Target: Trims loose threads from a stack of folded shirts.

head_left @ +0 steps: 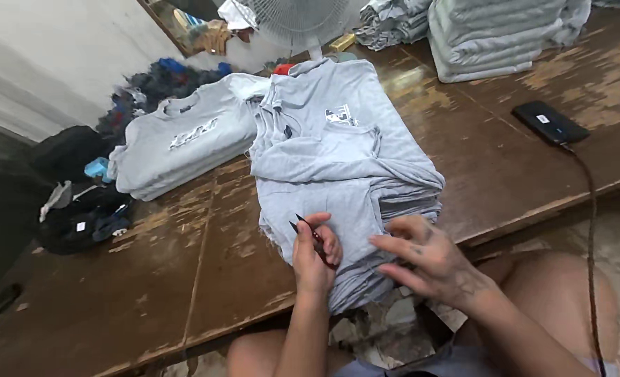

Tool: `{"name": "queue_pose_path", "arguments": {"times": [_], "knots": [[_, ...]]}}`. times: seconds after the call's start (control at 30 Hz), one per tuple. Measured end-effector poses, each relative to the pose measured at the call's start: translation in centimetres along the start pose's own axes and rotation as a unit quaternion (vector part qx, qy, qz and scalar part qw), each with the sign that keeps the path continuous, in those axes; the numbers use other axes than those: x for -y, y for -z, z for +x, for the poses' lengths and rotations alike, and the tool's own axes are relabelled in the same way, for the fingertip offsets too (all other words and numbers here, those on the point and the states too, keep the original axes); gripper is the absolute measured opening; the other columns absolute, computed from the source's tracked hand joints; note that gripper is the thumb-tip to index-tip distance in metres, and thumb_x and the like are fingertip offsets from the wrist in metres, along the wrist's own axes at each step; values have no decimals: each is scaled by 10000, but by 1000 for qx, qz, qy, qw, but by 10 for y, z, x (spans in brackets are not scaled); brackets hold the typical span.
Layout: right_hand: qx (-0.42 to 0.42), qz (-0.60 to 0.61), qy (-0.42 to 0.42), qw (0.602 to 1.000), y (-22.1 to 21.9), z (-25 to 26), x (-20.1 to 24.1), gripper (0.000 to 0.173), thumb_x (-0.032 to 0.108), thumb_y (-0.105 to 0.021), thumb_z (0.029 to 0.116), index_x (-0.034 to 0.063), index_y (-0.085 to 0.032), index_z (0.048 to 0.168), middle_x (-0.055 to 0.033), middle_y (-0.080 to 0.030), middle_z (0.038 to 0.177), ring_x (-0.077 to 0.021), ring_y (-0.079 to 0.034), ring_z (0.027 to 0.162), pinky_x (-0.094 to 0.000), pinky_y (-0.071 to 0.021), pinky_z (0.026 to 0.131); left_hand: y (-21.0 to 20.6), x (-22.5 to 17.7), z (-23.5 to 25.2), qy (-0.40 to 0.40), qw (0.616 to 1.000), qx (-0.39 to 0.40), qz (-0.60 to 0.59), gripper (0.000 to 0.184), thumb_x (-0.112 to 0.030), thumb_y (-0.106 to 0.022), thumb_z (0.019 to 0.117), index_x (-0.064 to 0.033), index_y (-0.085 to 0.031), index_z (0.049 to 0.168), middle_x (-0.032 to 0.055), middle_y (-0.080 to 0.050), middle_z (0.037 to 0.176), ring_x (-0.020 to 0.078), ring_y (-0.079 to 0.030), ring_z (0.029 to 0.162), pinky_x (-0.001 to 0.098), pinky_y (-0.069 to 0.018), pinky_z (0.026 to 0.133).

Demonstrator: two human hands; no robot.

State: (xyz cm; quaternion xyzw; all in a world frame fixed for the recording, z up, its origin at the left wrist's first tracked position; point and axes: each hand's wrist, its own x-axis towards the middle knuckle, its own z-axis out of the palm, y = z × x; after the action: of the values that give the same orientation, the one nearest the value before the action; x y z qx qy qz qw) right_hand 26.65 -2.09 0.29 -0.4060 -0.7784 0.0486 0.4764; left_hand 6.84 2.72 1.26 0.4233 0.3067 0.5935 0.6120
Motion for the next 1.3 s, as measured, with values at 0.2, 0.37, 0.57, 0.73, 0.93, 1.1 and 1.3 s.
{"name": "queue_pose_path", "arguments": {"times": [0.2, 0.37, 0.57, 0.73, 0.93, 1.1, 1.3], "knots": [[0, 84, 15, 996, -13, -21, -13, 199, 244, -622, 998, 104, -728, 906, -86, -641, 858, -155, -625, 852, -235, -524, 801, 17, -1, -2, 4, 995, 88, 36, 496, -552, -403, 1047, -125, -624, 1171, -113, -567, 617, -8, -513, 476, 163, -455, 467], [117, 54, -9, 992, 26, -35, -10, 318, 327, -562, 1014, 91, -741, 896, -48, -708, 781, -121, -672, 699, -267, -551, 650, 17, 2, -2, -1, 991, 122, 51, 442, -555, -443, 1037, -146, -458, 1204, -120, -580, 734, -18, -532, 565, 156, -462, 517], [-20, 36, -71, 997, -10, -1, -7, 311, 265, -665, 976, 6, -724, 1139, -138, -739, 972, -205, -713, 873, -319, -590, 816, 18, 6, -7, -80, 965, 182, 170, 445, -346, -559, 1042, -29, -454, 1335, -116, -620, 882, -53, -545, 693, 141, -467, 608], [-29, 17, -66, 997, -32, -3, -24, 191, 128, -658, 948, 15, -782, 1038, -161, -751, 938, -255, -739, 849, -338, -603, 796, 15, 5, -10, -119, 938, 197, 259, 481, -230, -581, 1008, 94, -452, 1339, -88, -613, 949, -47, -566, 783, 153, -491, 687], [-71, 24, -29, 997, -26, -11, -28, 238, 154, -540, 1034, 11, -708, 946, -134, -726, 875, -185, -708, 835, -277, -573, 794, 7, 3, -13, -128, 882, 196, 410, 430, -162, -568, 984, 113, -571, 1314, 76, -686, 1005, 46, -635, 849, 219, -546, 773], [-61, 31, -35, 997, -21, -16, -26, 274, 202, -488, 1066, 12, -656, 962, -141, -679, 887, -180, -671, 853, -257, -554, 809, 7, -12, -18, -161, 777, 262, 549, 359, -97, -614, 918, 37, -672, 1246, 170, -695, 1105, 232, -694, 935, 383, -583, 818], [-42, 20, -36, 998, -20, -17, -27, 313, 276, -435, 1093, 39, -614, 992, -120, -640, 907, -146, -641, 873, -227, -534, 802, -2, -18, -20, -172, 735, 244, 609, 328, -40, -637, 902, -36, -720, 1219, 164, -703, 1024, 290, -715, 834, 454, -586, 659]]}}
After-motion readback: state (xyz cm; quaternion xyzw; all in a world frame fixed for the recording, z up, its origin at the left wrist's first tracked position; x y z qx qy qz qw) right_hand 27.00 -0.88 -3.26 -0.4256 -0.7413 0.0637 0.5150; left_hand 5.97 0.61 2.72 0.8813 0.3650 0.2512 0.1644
